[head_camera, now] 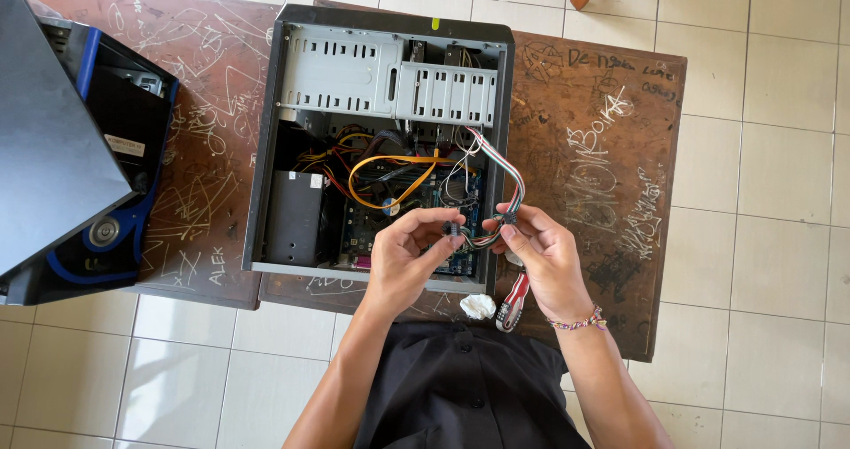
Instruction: The person connects several small front-panel wires to the motherboard inside an open desktop computer case. They handle individual connectors, align them with pins, and press them into place on the board.
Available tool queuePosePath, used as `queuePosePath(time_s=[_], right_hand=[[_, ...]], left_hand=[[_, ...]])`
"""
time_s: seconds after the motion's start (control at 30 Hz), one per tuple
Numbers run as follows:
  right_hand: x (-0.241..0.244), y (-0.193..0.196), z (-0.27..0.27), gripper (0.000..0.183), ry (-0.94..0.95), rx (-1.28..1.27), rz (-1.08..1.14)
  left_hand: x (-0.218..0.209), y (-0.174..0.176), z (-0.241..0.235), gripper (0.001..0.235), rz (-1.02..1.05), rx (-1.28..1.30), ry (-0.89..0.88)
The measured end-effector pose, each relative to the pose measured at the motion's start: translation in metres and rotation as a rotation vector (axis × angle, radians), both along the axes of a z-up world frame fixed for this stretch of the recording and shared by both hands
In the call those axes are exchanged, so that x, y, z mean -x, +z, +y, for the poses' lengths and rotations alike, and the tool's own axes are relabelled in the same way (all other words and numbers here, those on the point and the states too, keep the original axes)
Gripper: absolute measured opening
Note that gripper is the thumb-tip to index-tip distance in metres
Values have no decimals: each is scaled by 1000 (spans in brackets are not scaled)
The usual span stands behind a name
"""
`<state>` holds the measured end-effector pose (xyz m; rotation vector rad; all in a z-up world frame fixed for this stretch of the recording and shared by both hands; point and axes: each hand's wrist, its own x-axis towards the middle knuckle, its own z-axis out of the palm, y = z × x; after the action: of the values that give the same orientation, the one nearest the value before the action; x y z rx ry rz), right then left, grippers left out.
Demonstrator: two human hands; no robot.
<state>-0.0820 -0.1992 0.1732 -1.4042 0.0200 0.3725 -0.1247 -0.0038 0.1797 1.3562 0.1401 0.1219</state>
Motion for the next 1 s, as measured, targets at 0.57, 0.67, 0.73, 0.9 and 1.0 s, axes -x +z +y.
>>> queuePosePath(time_s=[0.57,0.67,0.73,0.9,1.0], right_hand=[[-1,-13,0,30,-43,-42,36],[0,-14,-1,30,-50,-51,44],[0,-15,-1,29,-52,-58,49],[2,-16,-1,28,-52,-68,76],[3,-20,-3,27,-43,-58,69]], left_hand=[[0,15,-1,32,-75,-181,-81],[2,21,-1,28,-109,-235,-122],[3,25,-1,23,-124,-261,-145],[4,50,2,27,-156,-237,-349],[2,47,3,33,-158,-194,-408]])
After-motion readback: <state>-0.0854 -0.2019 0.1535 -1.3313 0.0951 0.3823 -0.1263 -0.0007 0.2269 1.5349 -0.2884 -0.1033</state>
